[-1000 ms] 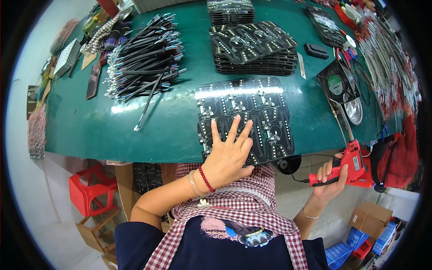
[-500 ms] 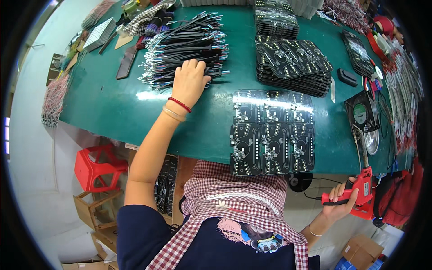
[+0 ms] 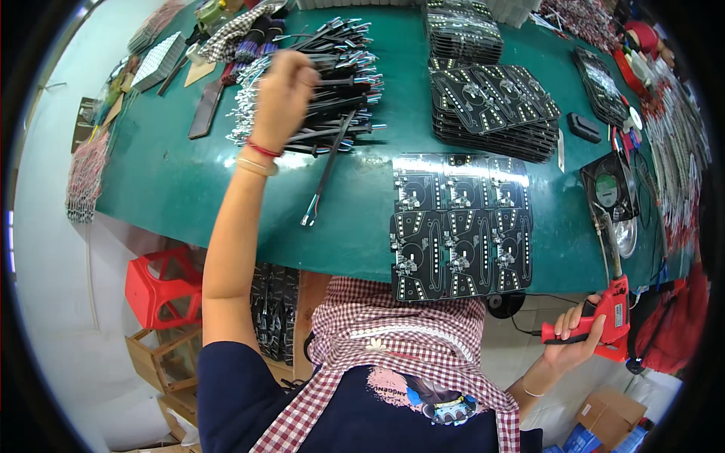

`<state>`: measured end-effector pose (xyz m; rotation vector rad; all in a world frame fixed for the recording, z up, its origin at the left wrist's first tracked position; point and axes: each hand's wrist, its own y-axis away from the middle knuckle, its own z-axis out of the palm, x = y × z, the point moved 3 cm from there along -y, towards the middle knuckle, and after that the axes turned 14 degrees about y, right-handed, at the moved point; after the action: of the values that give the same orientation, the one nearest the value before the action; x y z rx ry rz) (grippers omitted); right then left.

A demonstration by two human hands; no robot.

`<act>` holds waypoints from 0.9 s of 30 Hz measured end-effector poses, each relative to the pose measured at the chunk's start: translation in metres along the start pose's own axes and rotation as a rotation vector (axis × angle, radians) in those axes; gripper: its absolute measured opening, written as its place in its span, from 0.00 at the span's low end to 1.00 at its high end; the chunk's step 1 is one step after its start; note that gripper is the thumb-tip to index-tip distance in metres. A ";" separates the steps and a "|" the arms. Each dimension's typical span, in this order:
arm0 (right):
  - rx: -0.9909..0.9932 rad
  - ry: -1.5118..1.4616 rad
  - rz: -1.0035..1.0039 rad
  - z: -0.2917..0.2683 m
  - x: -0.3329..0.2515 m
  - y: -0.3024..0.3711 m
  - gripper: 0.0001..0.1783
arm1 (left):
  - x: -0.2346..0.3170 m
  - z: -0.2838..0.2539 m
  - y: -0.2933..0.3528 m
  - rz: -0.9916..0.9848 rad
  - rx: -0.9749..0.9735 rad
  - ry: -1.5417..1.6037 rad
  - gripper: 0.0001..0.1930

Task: The person solders wires onto circuit boards using a soldering iron and places the completed circuit boards into a cardboard box by hand.

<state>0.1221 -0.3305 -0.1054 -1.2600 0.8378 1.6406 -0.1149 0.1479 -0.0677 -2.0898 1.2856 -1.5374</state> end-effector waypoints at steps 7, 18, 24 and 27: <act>-0.108 0.007 0.116 0.014 -0.002 0.000 0.22 | 0.066 0.045 0.032 0.239 -0.586 -0.020 0.07; -0.290 0.048 0.146 0.057 -0.006 -0.002 0.23 | 0.015 -0.040 0.002 0.283 0.138 -0.313 0.02; -0.232 0.083 0.185 0.064 0.000 -0.006 0.25 | 0.025 -0.061 -0.032 0.459 0.008 -0.276 0.12; -0.223 0.085 0.180 0.063 0.001 -0.002 0.24 | 0.075 0.032 0.020 0.295 -0.550 -0.158 0.15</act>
<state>0.1003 -0.2735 -0.0897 -1.4518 0.8585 1.8756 -0.0928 0.0705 -0.0453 -2.1217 2.0142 -0.9461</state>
